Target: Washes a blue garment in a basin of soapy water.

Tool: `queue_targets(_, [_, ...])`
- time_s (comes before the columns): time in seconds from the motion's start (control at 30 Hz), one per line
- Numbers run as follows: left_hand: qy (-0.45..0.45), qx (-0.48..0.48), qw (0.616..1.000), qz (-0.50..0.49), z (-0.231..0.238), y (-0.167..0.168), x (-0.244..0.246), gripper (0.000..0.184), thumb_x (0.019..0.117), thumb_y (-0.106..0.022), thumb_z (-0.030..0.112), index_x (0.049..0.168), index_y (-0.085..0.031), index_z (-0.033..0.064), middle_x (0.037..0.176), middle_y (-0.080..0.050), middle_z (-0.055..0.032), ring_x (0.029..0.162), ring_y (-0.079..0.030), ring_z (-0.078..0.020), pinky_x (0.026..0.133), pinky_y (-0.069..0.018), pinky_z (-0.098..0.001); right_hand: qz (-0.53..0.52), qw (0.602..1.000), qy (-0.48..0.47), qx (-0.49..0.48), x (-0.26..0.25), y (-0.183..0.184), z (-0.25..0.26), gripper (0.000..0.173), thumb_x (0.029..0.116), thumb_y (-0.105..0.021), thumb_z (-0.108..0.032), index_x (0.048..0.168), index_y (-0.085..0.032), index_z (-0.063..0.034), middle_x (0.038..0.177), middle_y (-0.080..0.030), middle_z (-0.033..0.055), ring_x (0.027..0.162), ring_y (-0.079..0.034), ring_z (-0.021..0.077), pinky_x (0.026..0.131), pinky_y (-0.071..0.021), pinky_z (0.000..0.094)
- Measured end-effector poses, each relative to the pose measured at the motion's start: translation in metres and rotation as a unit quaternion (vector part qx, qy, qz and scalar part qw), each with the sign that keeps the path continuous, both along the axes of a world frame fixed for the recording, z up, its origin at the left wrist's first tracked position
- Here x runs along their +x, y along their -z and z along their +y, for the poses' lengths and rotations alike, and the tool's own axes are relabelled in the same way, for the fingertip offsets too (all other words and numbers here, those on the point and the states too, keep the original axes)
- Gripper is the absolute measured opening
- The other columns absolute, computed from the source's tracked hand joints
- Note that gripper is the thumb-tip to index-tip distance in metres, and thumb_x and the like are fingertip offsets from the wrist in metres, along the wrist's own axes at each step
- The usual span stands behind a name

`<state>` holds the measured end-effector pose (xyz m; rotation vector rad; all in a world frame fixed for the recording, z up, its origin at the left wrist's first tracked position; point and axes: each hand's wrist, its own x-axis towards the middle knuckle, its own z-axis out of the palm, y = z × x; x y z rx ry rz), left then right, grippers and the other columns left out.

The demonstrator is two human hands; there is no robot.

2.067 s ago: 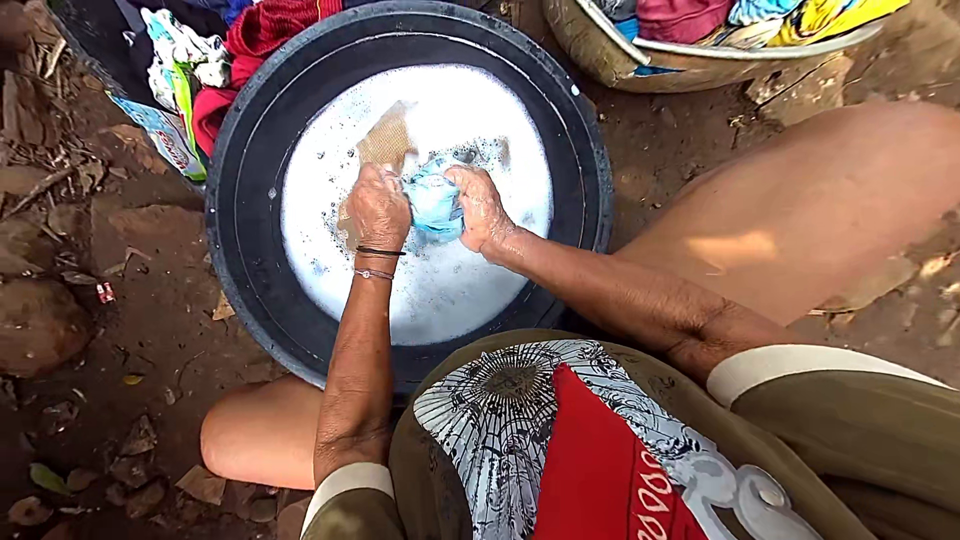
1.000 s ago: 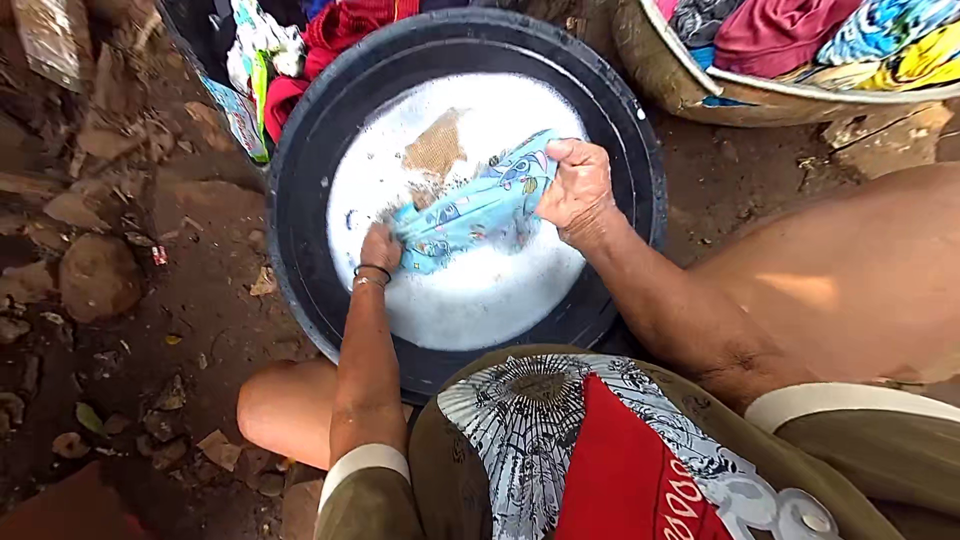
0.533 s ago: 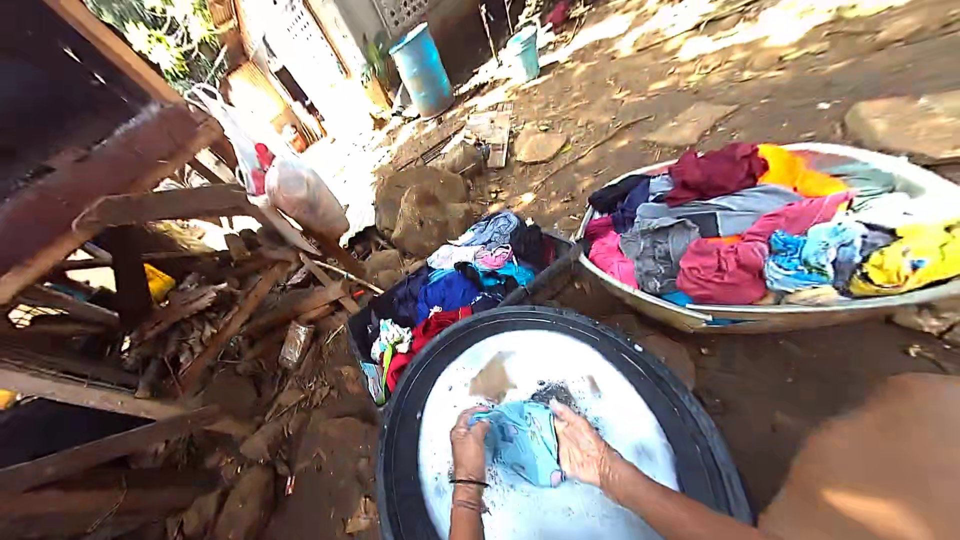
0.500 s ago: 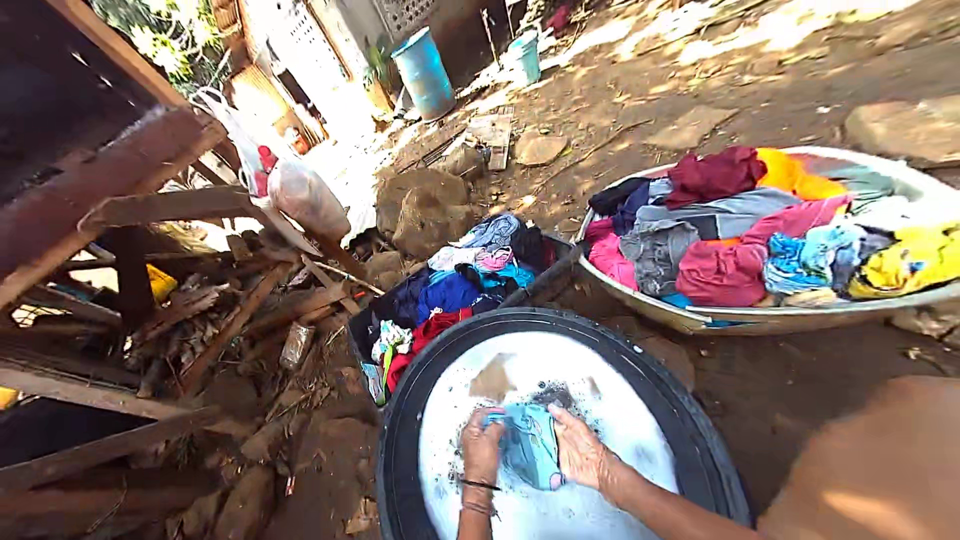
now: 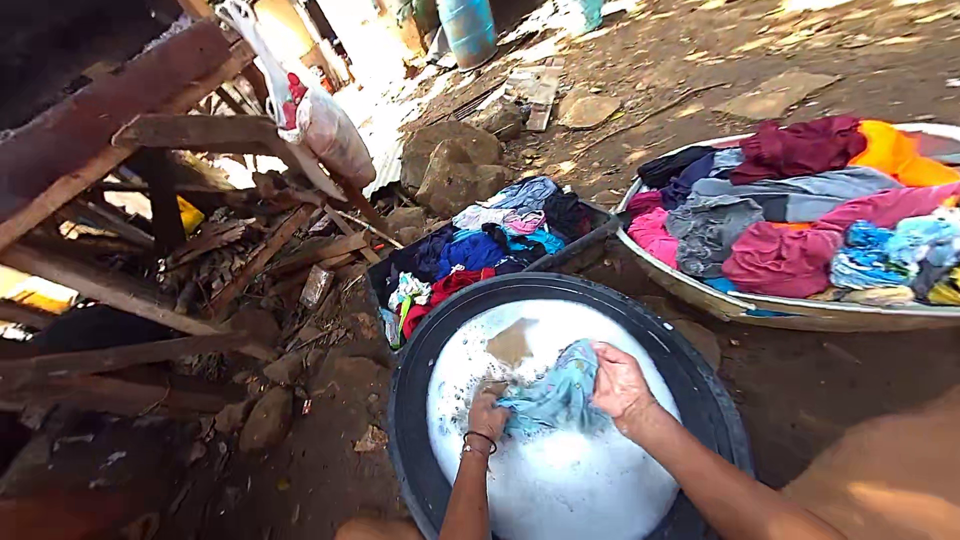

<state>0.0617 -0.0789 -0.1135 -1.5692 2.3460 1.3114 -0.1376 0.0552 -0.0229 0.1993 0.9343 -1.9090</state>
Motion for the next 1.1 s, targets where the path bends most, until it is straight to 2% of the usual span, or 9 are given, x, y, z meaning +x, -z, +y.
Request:
queue_targets(0.13, [-0.17,0.107,0.924,0.326,0.004,-0.045,-0.026,0.035,0.0899,-0.06,-0.005,0.125,-0.064,-0.009,0.123,-0.066,-0.0225,0.109,-0.064,-0.0242,0.096,-0.0523,-0.0409,0.006,0.997,-0.059,0.059,0.011,0.048,0.0,0.064,0.1076,-0.013,-0.052,0.142,-0.044,-0.0075,0.125,-0.058,0.0097,0.108,-0.06,0.0187,0.09,-0.0503,0.0409])
queue_targets(0.23, [-0.042,0.091,0.935,0.339,0.034,-0.084,-0.053,0.021,0.0868,-0.063,-0.005,0.107,-0.068,-0.009,0.105,-0.071,-0.0163,0.095,-0.066,-0.0168,0.089,-0.055,-0.0357,-0.048,0.989,-0.1,0.101,0.031,0.061,-0.005,0.056,0.1074,-0.026,-0.052,0.139,-0.048,-0.0112,0.122,-0.059,0.0092,0.106,-0.06,0.0202,0.087,-0.05,0.0434])
queue_targets(0.33, [0.165,-0.019,0.933,0.32,0.083,-0.094,-0.075,0.015,0.0855,-0.067,0.0,0.09,-0.067,-0.0138,0.094,-0.069,-0.0237,0.092,-0.068,-0.0286,0.087,-0.0555,-0.0437,-0.001,0.998,-0.042,0.038,0.042,0.06,-0.003,0.031,0.1079,-0.034,-0.035,0.103,-0.058,-0.0149,0.08,-0.065,-0.0026,0.072,-0.064,0.0062,0.064,-0.0553,0.0264])
queue_targets(0.43, [0.228,-0.258,0.875,0.341,0.119,-0.071,-0.087,0.023,0.0858,-0.062,0.011,0.07,-0.061,-0.0049,0.074,-0.066,-0.0199,0.078,-0.069,-0.0336,0.075,-0.0571,-0.0458,0.221,0.97,0.038,-0.09,0.058,0.086,0.004,0.035,0.1073,-0.035,-0.022,0.128,-0.051,0.0017,0.104,-0.064,0.0062,0.095,-0.064,0.0077,0.081,-0.0543,0.0254])
queue_targets(0.53, [0.137,-0.294,0.918,0.229,0.104,-0.095,-0.08,0.021,0.0814,-0.073,0.005,0.089,-0.071,-0.0143,0.087,-0.073,-0.0258,0.086,-0.073,-0.0374,0.081,-0.0589,-0.048,0.076,0.993,-0.058,0.063,0.056,0.014,0.013,0.054,0.1117,-0.016,-0.039,0.134,-0.05,-0.0022,0.108,-0.061,0.0098,0.096,-0.06,0.0148,0.083,-0.053,0.0349])
queue_targets(0.63, [-0.002,-0.181,0.965,0.189,0.081,-0.093,-0.083,0.02,0.0981,-0.061,0.012,0.098,-0.057,-0.0074,0.077,-0.061,-0.0178,0.07,-0.062,-0.0274,0.068,-0.0536,-0.0442,0.03,0.987,-0.036,0.152,0.056,0.005,0.005,0.033,0.1066,-0.039,-0.032,0.122,-0.056,-0.0082,0.105,-0.06,0.0092,0.092,-0.058,0.0184,0.077,-0.0515,0.0401])
queue_targets(0.87, [0.162,-0.288,0.881,0.338,0.124,-0.09,-0.086,0.016,0.0898,-0.063,0.005,0.099,-0.064,-0.0083,0.072,-0.067,-0.0152,0.06,-0.066,-0.0202,0.057,-0.0565,-0.0334,0.278,0.956,-0.037,0.081,0.04,0.038,0.013,0.019,0.099,-0.05,0.001,0.108,-0.065,0.0102,0.098,-0.067,0.015,0.088,-0.062,0.0128,0.083,-0.053,0.0279])
queue_targets(0.97, [0.011,-0.182,0.947,0.265,0.074,-0.089,-0.079,0.024,0.0954,-0.057,0.003,0.113,-0.055,-0.0135,0.079,-0.065,-0.0126,0.072,-0.064,-0.0142,0.072,-0.0546,-0.0311,0.205,0.975,-0.013,0.078,0.057,0.015,0.005,0.022,0.0959,-0.041,-0.011,0.079,-0.055,-0.0111,0.074,-0.057,-0.0018,0.071,-0.057,0.0078,0.067,-0.0515,0.0298])
queue_targets(1.1, [-0.068,-0.18,0.939,0.286,0.045,-0.082,-0.069,0.02,0.0964,-0.058,0.005,0.112,-0.052,-0.0074,0.068,-0.044,0.0035,0.059,-0.044,-0.002,0.06,-0.0425,-0.0206,0.235,0.97,-0.022,0.055,0.065,0.015,-0.004,0.02,0.0936,-0.046,-0.011,0.077,-0.058,-0.0106,0.076,-0.06,-0.0011,0.076,-0.06,0.0096,0.074,-0.0538,0.0331])
